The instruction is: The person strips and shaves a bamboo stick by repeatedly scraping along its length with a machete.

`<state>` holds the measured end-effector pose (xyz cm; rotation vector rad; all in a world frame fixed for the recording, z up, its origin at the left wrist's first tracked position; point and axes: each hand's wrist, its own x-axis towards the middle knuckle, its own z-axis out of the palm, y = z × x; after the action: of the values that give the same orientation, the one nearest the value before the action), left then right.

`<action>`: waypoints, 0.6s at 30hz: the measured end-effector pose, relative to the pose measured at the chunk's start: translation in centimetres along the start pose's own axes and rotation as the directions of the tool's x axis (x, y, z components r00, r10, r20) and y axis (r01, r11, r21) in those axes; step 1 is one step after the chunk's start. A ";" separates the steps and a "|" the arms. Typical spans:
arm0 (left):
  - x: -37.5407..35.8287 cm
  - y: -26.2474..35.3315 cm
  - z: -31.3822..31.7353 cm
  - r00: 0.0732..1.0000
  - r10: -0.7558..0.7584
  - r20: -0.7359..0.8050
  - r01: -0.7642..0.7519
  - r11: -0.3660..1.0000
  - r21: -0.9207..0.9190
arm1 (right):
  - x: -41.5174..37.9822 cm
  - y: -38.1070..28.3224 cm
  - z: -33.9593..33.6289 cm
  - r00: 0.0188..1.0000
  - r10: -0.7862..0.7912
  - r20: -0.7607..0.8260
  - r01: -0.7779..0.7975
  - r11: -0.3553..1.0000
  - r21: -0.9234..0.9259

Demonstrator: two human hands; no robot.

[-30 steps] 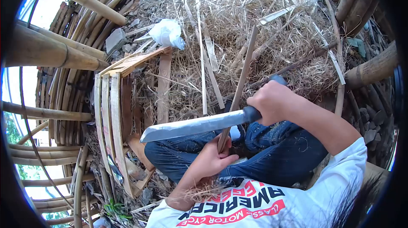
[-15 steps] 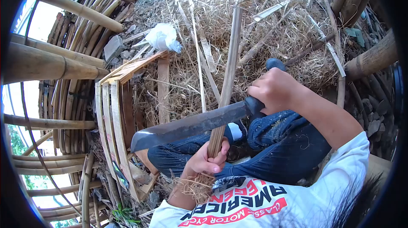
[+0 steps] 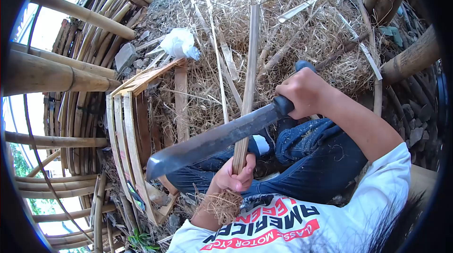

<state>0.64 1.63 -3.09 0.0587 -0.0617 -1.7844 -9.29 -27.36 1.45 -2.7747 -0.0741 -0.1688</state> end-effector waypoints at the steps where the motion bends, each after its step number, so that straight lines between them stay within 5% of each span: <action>1: 0.0 0.0 0.0 0.999 0.019 -0.029 -0.019 1.000 0.022 | 0.0 -0.1 0.0 0.999 0.033 0.009 -0.033 0.999 -0.029; 18: -0.2 0.2 -0.1 1.000 0.027 -0.011 -0.027 0.999 0.038 | -0.2 0.8 -0.6 0.988 0.143 -0.062 -0.146 0.988 -0.042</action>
<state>0.93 1.76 -3.15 0.0951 -0.0880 -1.7558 -9.52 -28.30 1.70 -2.8055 0.1478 -0.2173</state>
